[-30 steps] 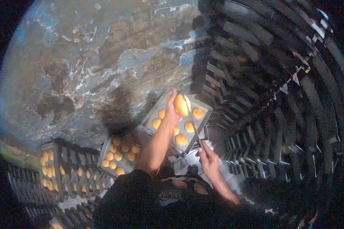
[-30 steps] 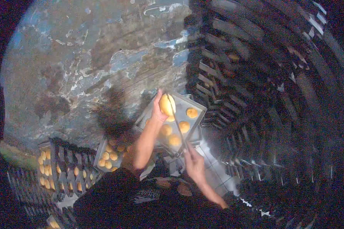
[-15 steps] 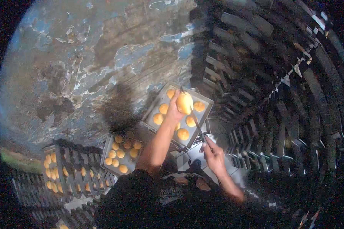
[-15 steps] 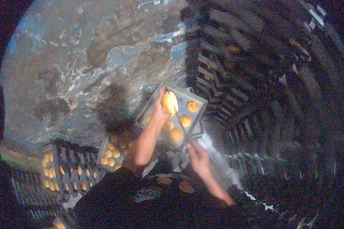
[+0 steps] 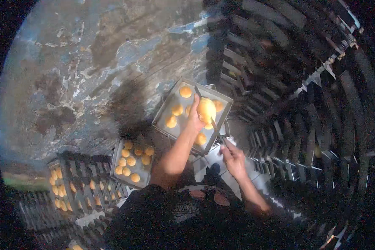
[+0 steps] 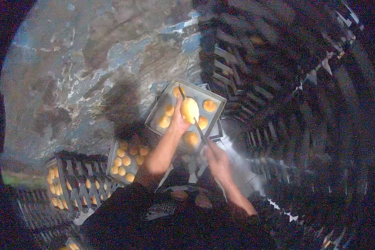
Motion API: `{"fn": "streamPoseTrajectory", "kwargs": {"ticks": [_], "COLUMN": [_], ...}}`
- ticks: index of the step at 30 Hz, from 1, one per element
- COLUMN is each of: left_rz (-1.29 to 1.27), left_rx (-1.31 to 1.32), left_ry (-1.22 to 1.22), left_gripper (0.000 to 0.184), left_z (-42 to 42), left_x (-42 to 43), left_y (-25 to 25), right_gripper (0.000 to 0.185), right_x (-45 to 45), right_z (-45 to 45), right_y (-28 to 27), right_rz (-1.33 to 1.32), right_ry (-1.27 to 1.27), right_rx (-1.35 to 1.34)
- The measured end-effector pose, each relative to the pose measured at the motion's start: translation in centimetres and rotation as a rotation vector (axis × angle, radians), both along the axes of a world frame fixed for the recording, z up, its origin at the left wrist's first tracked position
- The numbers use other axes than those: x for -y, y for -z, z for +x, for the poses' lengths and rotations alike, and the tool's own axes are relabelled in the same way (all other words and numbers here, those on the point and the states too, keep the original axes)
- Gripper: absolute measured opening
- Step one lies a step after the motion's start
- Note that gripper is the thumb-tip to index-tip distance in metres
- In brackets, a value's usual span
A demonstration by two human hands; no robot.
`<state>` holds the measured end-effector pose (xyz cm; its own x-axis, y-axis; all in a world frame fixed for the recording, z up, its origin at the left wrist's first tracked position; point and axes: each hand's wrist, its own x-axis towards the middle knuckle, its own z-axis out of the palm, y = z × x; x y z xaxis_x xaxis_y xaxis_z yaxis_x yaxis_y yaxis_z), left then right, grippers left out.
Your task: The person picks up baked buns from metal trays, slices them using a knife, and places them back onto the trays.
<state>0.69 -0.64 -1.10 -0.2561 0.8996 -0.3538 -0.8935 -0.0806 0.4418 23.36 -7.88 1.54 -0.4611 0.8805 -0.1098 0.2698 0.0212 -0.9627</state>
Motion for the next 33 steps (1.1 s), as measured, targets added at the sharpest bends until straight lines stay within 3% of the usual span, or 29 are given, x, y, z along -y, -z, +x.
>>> {"fn": "streamPoseTrajectory", "kwargs": {"ticks": [2, 4, 11, 15, 18, 21, 24, 26, 30, 31, 33], "left_rz": [0.057, 0.003, -0.099, -0.162, -0.158, -0.204, -0.201, -0.215, -0.37, -0.523, -0.838], "left_rx": [0.044, 0.031, 0.096, 0.063, 0.161, 0.199, 0.183, 0.171, 0.012, -0.132, -0.569], "left_ry": [0.074, 0.021, -0.057, -0.085, -0.07, -0.073, -0.089, -0.113, -0.168, -0.237, -0.327], "left_gripper": [0.057, 0.059, 0.064, 0.064, 0.061, 0.067, 0.07, 0.067, 0.065, 0.066, 0.066], "left_z": [0.6, 0.4, -3.6, -0.9, -0.4, -2.6, -5.4, -7.2, -11.5, -12.9, -16.1], "left_x": [-0.5, -1.0, -2.4, -2.4, -3.0, -4.1, -5.8, -8.0, -14.0, -15.2, -16.6], "left_y": [1.6, 2.5, 5.8, 7.2, 11.8, 17.0, 20.5, 22.8, 28.5, 30.2, 33.1], "right_gripper": [0.042, 0.041, 0.04, 0.04, 0.042, 0.043, 0.04, 0.033, 0.019, 0.019, 0.022], "right_x": [-2.0, -3.2, -0.4, -3.2, -7.4, -7.9, -4.7, -0.8, 4.8, 6.9, 9.7], "right_z": [-1.7, -3.4, 0.2, -3.2, -7.0, -7.8, -3.2, 0.7, 6.6, 7.7, 11.0], "right_y": [0.2, 0.0, 3.0, 5.6, 7.7, 11.2, 14.8, 16.0, 15.6, 17.2, 21.0], "right_rz": [0.08, -0.056, -0.138, -0.158, -0.336, -0.276, -0.182, -0.374, -0.717, -0.716, -0.567], "right_ry": [-0.001, -0.019, -0.042, 0.022, -0.059, -0.039, -0.052, 0.067, 0.246, 0.362, 0.305], "right_rx": [0.007, -0.038, 0.034, 0.073, 0.026, -0.081, 0.158, 0.142, 0.278, 0.092, 0.125]}}
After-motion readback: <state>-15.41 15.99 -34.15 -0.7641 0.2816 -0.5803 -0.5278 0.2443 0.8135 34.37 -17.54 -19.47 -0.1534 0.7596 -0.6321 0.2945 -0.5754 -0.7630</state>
